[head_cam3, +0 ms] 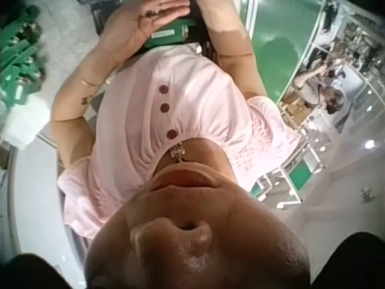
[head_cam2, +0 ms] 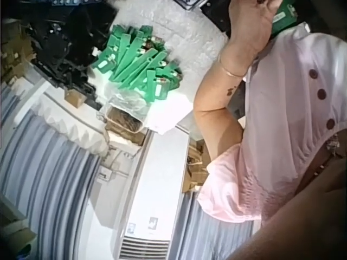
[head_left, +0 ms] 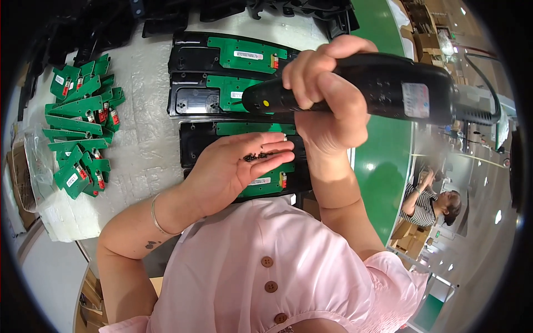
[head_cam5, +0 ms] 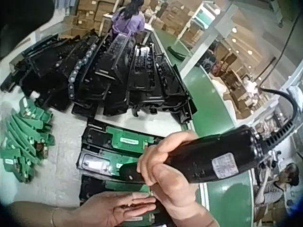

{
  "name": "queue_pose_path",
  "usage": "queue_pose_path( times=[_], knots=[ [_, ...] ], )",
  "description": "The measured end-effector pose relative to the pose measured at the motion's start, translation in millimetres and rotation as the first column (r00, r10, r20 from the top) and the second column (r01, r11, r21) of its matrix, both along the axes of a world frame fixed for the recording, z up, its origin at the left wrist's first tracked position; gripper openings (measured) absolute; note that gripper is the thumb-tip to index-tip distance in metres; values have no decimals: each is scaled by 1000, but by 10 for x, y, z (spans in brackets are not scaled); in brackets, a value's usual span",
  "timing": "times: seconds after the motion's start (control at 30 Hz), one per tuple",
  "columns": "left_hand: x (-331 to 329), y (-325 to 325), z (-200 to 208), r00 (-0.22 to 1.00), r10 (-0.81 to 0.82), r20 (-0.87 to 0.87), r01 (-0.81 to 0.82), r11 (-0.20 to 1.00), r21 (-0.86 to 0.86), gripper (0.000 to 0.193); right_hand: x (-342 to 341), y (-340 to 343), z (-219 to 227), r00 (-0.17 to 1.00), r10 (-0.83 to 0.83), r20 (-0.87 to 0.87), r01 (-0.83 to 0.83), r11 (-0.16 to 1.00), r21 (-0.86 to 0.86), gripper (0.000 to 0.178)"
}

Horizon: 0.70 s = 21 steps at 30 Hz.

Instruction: Assembling electronic circuit boards onto plastic housings using an electric screwdriver.

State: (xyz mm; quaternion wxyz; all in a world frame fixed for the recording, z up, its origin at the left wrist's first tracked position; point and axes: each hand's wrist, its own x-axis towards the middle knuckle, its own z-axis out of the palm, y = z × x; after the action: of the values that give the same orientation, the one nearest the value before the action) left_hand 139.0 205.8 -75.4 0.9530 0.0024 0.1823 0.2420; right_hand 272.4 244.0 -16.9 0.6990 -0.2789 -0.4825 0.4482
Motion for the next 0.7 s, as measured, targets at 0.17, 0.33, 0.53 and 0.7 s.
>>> queue_pose_path(
  times=[0.17,0.33,0.53,0.7],
  knots=[
    [-22,-4,28,994,-94,-61,102,983,155,29,-78,30,-11,966,-50,254,63,997,-45,27],
    [-21,-3,79,977,-140,-160,170,966,196,20,-103,51,17,949,0,314,30,996,-89,27],
    [-19,18,66,968,-132,-212,191,938,290,21,-121,81,24,912,70,405,-38,996,-87,25],
    [-48,10,51,977,-92,-194,142,955,262,23,-193,135,9,826,133,548,-146,989,-20,23]
  ],
)
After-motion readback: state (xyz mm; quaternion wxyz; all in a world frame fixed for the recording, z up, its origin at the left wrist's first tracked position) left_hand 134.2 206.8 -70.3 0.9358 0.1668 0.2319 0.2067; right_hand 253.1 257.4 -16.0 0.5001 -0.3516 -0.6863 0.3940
